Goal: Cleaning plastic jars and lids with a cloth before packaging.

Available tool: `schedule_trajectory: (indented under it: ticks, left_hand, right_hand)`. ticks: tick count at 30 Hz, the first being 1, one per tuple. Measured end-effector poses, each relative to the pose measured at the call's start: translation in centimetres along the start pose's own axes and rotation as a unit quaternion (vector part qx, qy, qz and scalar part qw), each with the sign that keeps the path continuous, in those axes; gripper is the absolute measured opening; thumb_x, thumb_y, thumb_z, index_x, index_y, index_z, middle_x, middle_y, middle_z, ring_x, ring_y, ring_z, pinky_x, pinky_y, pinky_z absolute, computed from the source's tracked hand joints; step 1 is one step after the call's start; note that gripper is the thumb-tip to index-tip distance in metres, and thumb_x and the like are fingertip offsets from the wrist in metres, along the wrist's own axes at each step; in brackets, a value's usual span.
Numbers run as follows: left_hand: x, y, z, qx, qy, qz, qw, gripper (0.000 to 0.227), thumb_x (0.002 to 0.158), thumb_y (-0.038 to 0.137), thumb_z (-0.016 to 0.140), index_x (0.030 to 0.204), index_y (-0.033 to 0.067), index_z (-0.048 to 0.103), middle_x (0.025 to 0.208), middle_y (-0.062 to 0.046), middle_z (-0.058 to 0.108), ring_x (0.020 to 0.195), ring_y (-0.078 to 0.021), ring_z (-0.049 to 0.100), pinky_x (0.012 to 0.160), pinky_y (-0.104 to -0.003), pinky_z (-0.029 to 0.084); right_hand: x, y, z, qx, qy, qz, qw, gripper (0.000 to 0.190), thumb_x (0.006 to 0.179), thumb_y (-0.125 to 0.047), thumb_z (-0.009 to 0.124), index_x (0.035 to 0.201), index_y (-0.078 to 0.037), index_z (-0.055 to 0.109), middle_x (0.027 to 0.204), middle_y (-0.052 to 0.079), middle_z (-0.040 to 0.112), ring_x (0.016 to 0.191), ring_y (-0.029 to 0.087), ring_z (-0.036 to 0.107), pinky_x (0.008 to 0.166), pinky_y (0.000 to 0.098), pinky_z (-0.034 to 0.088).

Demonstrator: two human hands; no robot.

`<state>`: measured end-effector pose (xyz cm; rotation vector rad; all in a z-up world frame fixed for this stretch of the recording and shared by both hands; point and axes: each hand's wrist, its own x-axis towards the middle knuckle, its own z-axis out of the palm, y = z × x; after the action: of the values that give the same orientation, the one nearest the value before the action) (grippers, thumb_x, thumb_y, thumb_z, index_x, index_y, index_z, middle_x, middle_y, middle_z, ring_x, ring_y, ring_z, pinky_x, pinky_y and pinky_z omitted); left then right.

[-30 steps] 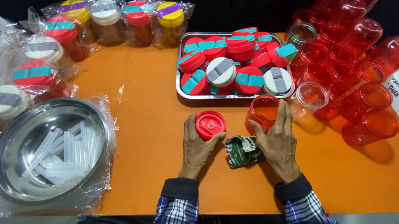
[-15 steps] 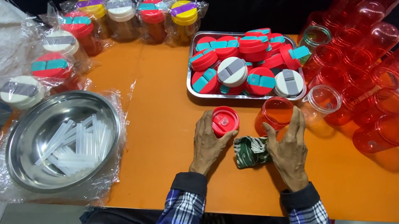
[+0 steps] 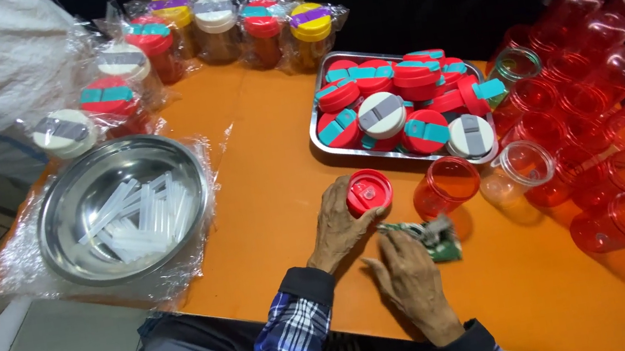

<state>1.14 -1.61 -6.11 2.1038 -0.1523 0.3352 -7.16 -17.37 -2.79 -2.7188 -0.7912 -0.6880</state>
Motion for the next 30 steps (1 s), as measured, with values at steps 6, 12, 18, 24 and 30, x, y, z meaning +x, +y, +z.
schedule_trajectory:
  ticks: [6, 12, 18, 24, 30]
  left_hand:
    - [-1.0, 4.8, -4.9, -0.229, 0.082, -0.257, 0.935, 0.064, 0.086, 0.044, 0.07, 0.137, 0.0085, 0.055, 0.134, -0.016, 0.064, 0.126, -0.0256, 0.065, 0.102, -0.034, 0.055]
    - [-1.8, 2.7, -8.8, -0.44, 0.314, -0.321, 0.778, 0.05, 0.093, 0.051, 0.053, 0.1, 0.0024, 0.056, 0.1, -0.02, 0.072, 0.081, -0.0288, 0.074, 0.071, -0.033, 0.059]
    - [-1.8, 1.0, -13.0, -0.49, 0.387, -0.324, 0.711, 0.064, 0.1, 0.067, 0.045, 0.103, 0.0032, 0.05, 0.101, -0.023, 0.068, 0.081, -0.0316, 0.075, 0.072, -0.033, 0.064]
    - [-1.0, -1.7, -14.6, -0.48, 0.413, -0.337, 0.697, 0.068, 0.095, 0.077, 0.04, 0.097, 0.0099, 0.052, 0.098, -0.018, 0.07, 0.076, -0.0315, 0.075, 0.069, -0.036, 0.063]
    - [-0.9, -5.1, -14.4, -0.481, 0.441, -0.322, 0.686, 0.059, 0.098, 0.067, 0.047, 0.092, 0.0092, 0.059, 0.093, -0.018, 0.073, 0.072, -0.0326, 0.076, 0.066, -0.037, 0.064]
  right_hand:
    - [-0.6, 0.2, 0.7, -0.117, -0.044, 0.041, 0.991, 0.04, 0.099, -0.045, 0.059, 0.11, -0.007, 0.067, 0.111, 0.013, 0.069, 0.105, 0.03, 0.065, 0.092, 0.04, 0.051]
    - [2.8, -2.7, 2.5, 0.186, -0.053, 0.046, 0.98, 0.028, 0.103, -0.027, 0.055, 0.117, -0.005, 0.065, 0.106, 0.016, 0.071, 0.091, 0.031, 0.07, 0.07, 0.0398, 0.059]
    - [10.1, -7.7, 4.8, 0.432, -0.105, 0.153, 0.883, 0.038, 0.106, -0.036, 0.054, 0.119, -0.005, 0.071, 0.1, 0.025, 0.073, 0.095, 0.044, 0.073, 0.081, 0.0567, 0.06]
    - [13.6, -9.9, 9.6, 0.55, -0.198, 0.238, 0.776, 0.049, 0.106, -0.051, 0.052, 0.117, -0.008, 0.074, 0.089, 0.015, 0.077, 0.09, 0.029, 0.077, 0.078, 0.0418, 0.065]
    - [13.6, -9.8, 8.1, 0.556, -0.2, 0.269, 0.76, 0.044, 0.104, -0.046, 0.056, 0.116, -0.008, 0.076, 0.093, 0.018, 0.077, 0.087, 0.026, 0.076, 0.081, 0.0438, 0.062]
